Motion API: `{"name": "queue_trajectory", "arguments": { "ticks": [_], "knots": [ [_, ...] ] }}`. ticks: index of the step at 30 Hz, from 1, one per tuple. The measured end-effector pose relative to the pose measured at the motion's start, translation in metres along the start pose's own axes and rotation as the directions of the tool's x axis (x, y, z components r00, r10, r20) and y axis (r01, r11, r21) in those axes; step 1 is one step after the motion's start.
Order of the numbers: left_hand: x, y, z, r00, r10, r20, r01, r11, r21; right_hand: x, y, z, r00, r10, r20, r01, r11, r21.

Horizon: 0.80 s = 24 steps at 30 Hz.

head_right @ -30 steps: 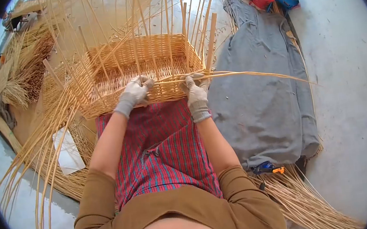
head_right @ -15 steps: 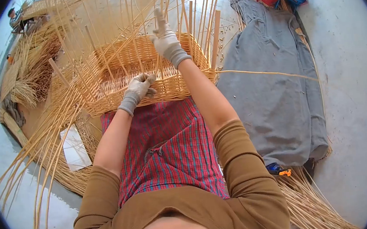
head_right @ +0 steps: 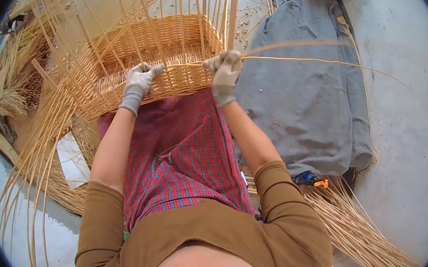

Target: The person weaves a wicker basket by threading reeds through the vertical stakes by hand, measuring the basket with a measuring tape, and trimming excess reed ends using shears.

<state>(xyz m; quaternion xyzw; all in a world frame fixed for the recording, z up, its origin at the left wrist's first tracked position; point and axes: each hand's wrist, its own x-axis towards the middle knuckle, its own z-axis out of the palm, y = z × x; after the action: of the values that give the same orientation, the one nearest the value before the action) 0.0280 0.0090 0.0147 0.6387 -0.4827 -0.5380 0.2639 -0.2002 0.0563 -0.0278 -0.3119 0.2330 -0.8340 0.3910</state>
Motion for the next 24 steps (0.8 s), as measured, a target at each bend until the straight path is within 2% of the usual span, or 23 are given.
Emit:
{"name": "queue_trajectory", "arguments": {
  "ticks": [1,2,3,5,6,7,9,10,11,13,14,15,16,17,18,19,20,21,22,23,24],
  "knots": [
    [0.000,0.000,0.000,1.000,0.006,0.007,-0.006,1.000,-0.006,0.004,-0.006,0.005,1.000,-0.007,0.002,0.007,1.000,-0.005],
    [-0.001,-0.002,0.001,0.999,0.010,0.054,-0.004,0.994,-0.111,0.005,-0.011,0.017,0.994,0.037,-0.102,-0.044,0.997,-0.069],
    [-0.002,-0.004,0.004,0.998,0.006,0.067,0.000,0.996,-0.094,0.002,-0.016,0.028,0.973,0.069,-0.220,-0.098,0.987,-0.124],
    [-0.002,0.009,0.009,0.998,0.059,0.031,-0.042,0.918,-0.395,0.003,-0.016,0.039,0.980,0.064,-0.188,-0.088,0.989,-0.123],
    [-0.002,0.011,0.016,0.997,0.067,-0.040,-0.076,0.940,-0.332,-0.003,-0.017,0.044,0.982,0.054,-0.179,-0.076,0.990,-0.122],
    [-0.001,0.012,0.019,0.997,0.070,-0.037,-0.078,0.935,-0.346,-0.010,-0.019,0.049,0.985,0.040,-0.170,-0.062,0.990,-0.127],
    [0.007,0.016,0.022,0.991,-0.076,-0.113,0.055,0.982,-0.181,-0.042,-0.015,0.101,0.963,-0.105,-0.248,0.077,0.990,-0.120],
    [0.009,0.014,0.023,0.986,-0.105,-0.129,0.080,0.980,-0.185,-0.063,-0.018,0.107,0.999,-0.032,-0.033,0.020,0.948,-0.316],
    [0.003,0.010,0.025,0.986,-0.111,-0.127,0.088,0.980,-0.178,-0.059,-0.014,0.088,0.999,-0.028,-0.043,0.013,0.948,-0.317],
    [-0.007,0.015,0.026,0.976,0.012,-0.218,-0.055,0.980,-0.193,-0.020,-0.017,0.035,0.995,0.083,0.054,-0.073,0.983,-0.166],
    [0.002,0.001,0.030,0.959,0.086,-0.271,-0.187,0.909,-0.372,-0.012,-0.042,0.032,0.986,0.165,0.016,-0.164,0.985,-0.048],
    [-0.014,0.016,0.026,0.936,0.033,-0.349,-0.228,0.815,-0.533,-0.003,-0.058,0.009,0.980,0.149,-0.135,-0.168,0.976,-0.137],
    [-0.009,0.014,0.024,0.821,0.287,-0.494,-0.520,0.733,-0.438,0.007,-0.067,-0.011,0.951,0.120,-0.284,-0.187,0.956,-0.224],
    [-0.010,0.011,0.027,0.639,0.484,-0.598,-0.743,0.591,-0.316,0.010,-0.074,-0.015,0.952,0.106,-0.287,-0.176,0.957,-0.230],
    [-0.008,0.009,0.040,0.658,0.475,-0.585,-0.728,0.601,-0.330,0.004,-0.081,-0.019,0.929,0.156,-0.335,-0.241,0.943,-0.229],
    [-0.014,0.025,0.058,0.876,0.449,-0.173,-0.481,0.827,-0.290,0.002,-0.087,-0.021,0.904,0.214,-0.370,-0.310,0.925,-0.222],
    [-0.015,0.036,0.064,0.933,0.268,0.242,-0.249,0.962,-0.108,0.006,-0.096,-0.015,0.917,0.233,-0.323,-0.339,0.882,-0.327],
    [-0.003,0.024,0.073,0.928,0.193,0.319,-0.166,0.980,-0.108,0.019,-0.102,-0.012,0.922,0.231,-0.310,-0.331,0.885,-0.327],
    [0.011,0.012,0.082,0.914,0.123,0.387,-0.090,0.991,-0.103,0.040,-0.104,-0.008,0.963,0.217,-0.161,-0.270,0.808,-0.523],
    [0.008,0.011,0.086,0.930,0.127,0.345,-0.097,0.990,-0.102,0.056,-0.104,0.004,0.974,0.227,-0.016,-0.176,0.706,-0.686],
    [0.002,0.008,0.090,0.946,0.162,0.282,-0.145,0.986,-0.078,0.079,-0.096,0.019,0.955,0.290,0.053,-0.138,0.598,-0.789]
  ]
}}
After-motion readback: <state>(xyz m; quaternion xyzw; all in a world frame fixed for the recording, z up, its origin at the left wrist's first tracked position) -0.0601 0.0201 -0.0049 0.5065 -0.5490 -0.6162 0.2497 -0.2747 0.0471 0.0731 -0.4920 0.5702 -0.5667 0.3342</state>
